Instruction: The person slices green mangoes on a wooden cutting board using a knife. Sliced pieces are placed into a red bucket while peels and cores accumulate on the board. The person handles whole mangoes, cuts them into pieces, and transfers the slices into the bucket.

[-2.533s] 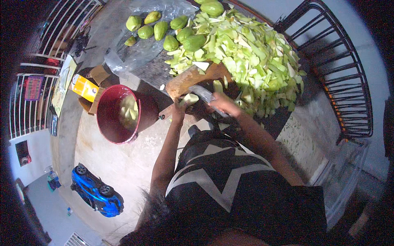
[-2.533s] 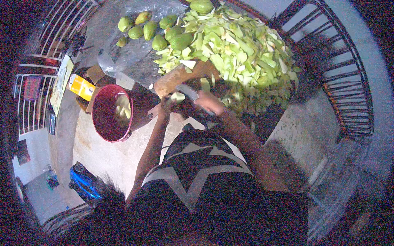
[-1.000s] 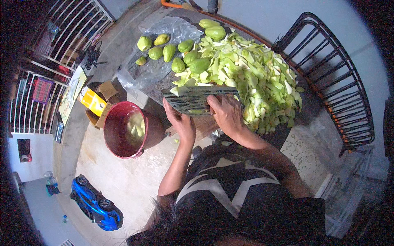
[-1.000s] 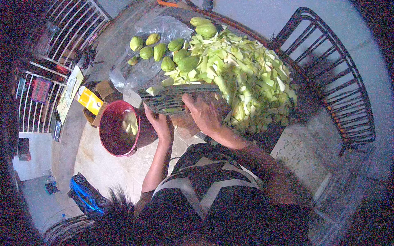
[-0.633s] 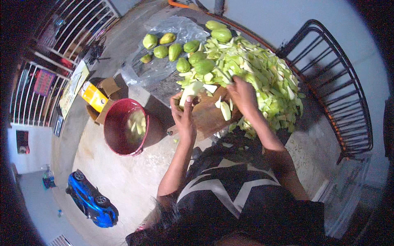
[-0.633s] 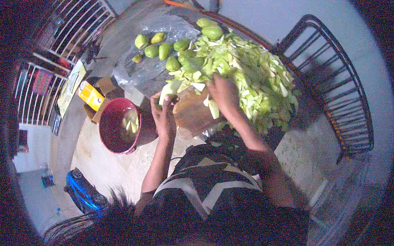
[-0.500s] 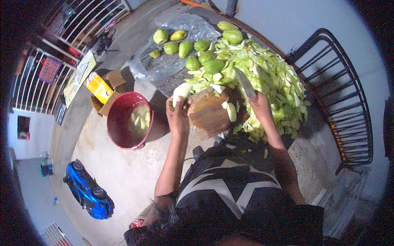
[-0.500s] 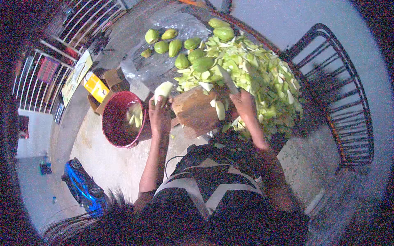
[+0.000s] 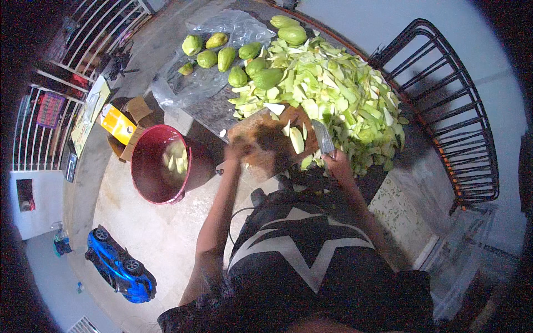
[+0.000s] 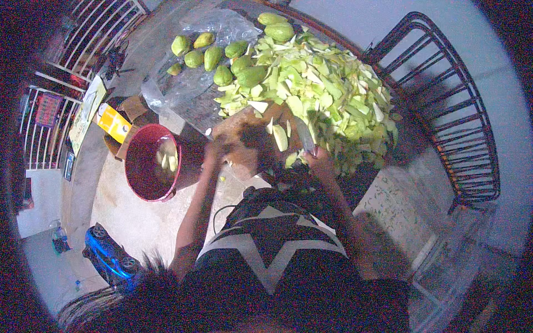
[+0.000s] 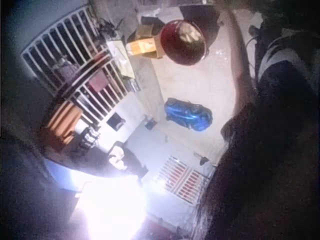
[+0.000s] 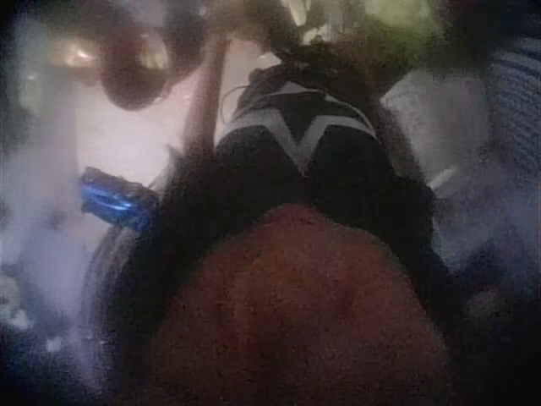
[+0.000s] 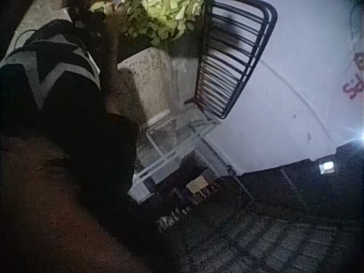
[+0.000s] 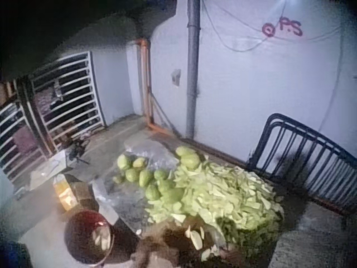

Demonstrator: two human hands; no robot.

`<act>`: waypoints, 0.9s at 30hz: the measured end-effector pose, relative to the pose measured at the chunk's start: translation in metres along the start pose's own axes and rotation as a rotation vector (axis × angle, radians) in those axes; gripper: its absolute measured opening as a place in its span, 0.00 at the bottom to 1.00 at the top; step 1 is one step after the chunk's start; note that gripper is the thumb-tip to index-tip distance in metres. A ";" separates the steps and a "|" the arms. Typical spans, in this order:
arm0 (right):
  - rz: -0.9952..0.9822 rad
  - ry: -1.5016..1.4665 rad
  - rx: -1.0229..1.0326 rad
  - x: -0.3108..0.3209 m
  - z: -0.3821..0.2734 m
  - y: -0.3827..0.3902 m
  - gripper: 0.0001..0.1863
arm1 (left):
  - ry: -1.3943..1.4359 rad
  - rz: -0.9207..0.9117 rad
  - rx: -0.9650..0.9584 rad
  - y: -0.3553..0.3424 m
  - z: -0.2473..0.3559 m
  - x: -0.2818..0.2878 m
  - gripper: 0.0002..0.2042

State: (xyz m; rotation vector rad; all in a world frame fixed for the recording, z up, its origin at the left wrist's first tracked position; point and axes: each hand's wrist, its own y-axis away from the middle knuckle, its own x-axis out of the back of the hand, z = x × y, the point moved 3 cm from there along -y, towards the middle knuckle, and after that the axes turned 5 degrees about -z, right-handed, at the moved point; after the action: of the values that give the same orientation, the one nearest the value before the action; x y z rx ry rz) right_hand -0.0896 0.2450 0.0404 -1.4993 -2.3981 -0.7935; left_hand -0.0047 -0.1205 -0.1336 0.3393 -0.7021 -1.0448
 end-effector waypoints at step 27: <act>0.024 0.147 -0.072 -0.013 0.071 -0.018 0.19 | -0.636 -0.040 -0.521 0.115 0.171 -0.146 0.23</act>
State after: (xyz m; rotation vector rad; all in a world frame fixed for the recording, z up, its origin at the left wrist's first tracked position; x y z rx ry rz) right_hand -0.0920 0.2677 -0.0306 -1.4384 -2.2637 -0.9594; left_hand -0.0883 0.0739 0.0042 -0.4543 -0.9487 -1.3417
